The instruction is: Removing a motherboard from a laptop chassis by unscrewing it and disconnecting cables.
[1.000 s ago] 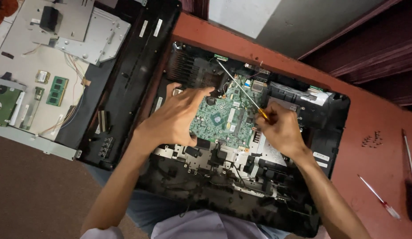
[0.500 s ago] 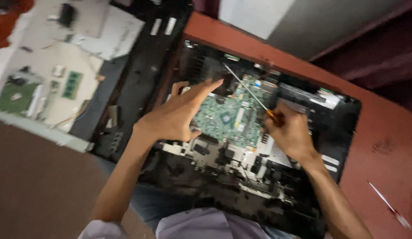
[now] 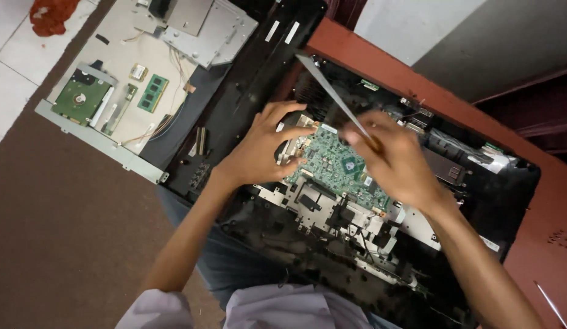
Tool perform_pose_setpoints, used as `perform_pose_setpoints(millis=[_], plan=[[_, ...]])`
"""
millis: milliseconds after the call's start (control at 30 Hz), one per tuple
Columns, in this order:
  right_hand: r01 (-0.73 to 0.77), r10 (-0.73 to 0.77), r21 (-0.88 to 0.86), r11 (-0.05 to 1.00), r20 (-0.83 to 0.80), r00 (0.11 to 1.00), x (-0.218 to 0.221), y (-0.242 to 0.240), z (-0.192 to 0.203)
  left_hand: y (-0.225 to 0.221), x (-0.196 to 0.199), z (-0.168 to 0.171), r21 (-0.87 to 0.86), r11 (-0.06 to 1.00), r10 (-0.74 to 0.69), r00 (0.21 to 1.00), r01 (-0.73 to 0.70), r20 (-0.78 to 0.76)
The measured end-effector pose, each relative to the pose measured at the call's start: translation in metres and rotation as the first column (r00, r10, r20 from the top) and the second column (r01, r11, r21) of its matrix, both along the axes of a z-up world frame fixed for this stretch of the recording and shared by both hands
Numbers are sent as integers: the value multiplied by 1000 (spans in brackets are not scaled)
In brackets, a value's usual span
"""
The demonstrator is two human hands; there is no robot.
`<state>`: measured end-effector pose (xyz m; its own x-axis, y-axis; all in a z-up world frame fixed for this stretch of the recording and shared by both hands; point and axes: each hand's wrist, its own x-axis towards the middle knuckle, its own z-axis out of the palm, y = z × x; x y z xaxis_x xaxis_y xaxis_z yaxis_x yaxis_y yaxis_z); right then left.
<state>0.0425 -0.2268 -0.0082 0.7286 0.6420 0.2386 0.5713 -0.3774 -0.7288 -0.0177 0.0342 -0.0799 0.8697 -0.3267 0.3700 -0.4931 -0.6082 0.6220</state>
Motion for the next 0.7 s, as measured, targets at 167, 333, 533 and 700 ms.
perform_pose_setpoints(millis=[167, 333, 533, 700], plan=[[53, -71, -296, 954, -50, 996, 23, 28, -26, -2, -6, 14, -74, 997, 3, 999, -6, -36], [86, -132, -390, 917, -92, 987, 28, 36, -37, -1, -6, 11, -14, 999, 32, 999, -33, -42], [50, -185, -484, 873, -235, 954, 33, 43, -31, -6, -3, 3, 26, 995, 99, 992, -101, 74], [-5, -127, -499, 866, -230, 965, 38, 40, -44, -10, -6, 5, 35, 987, 153, 982, -158, 115]])
